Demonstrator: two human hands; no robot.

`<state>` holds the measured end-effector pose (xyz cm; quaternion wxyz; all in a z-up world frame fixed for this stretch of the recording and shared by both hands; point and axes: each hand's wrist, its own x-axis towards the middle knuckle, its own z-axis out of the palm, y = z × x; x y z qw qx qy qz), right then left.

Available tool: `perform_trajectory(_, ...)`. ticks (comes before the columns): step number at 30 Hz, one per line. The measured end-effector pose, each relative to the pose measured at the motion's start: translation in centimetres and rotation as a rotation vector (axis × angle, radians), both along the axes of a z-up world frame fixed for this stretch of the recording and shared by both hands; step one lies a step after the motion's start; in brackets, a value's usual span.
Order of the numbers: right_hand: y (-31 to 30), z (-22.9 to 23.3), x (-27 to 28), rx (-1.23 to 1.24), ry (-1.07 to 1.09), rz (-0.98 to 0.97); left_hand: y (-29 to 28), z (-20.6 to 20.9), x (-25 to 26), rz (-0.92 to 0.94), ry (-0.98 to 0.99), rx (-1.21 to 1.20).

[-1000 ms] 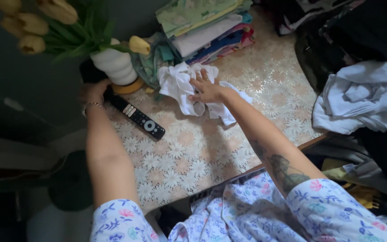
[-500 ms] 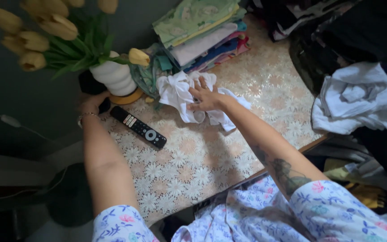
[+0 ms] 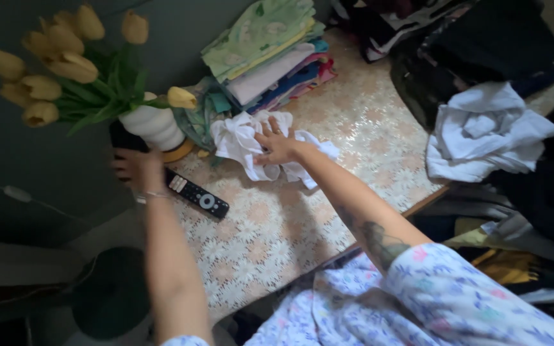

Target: The recorder folds several white tank tops and undershirts on a table.

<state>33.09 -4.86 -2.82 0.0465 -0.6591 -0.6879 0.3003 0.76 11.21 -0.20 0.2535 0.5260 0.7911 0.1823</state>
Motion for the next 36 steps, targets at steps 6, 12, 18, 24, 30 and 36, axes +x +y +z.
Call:
perform_trajectory(6, -4.4, 3.9, 0.7, 0.139, 0.030, 0.064, -15.3, 1.7, 12.7, -0.387, 0.048, 0.725)
perform_trajectory(12, -11.8, 4.2, 8.3, 0.104, -0.094, -0.100, -18.4, -1.1, 17.4, -1.038, 0.420, 0.672)
perform_trajectory(18, -19.7, 5.8, 19.8, 0.419, 0.619, -0.337, -19.8, 0.3, 21.6, -1.082, 0.577, 0.564)
perform_trajectory(24, -25.6, 9.5, 29.0, 0.625, 0.920, -0.478, -23.7, 2.4, 26.6, -1.079, 0.500, 0.567)
perform_trajectory(30, -29.1, 7.7, 34.1, 0.870, 0.470, -0.679, -22.0, -0.5, 31.5, -1.040, 0.102, 0.497)
perform_trajectory(36, -31.0, 0.2, 30.7, 0.376, -0.148, -0.587, -24.1, 2.8, 35.4, -1.274, 0.054, 0.400)
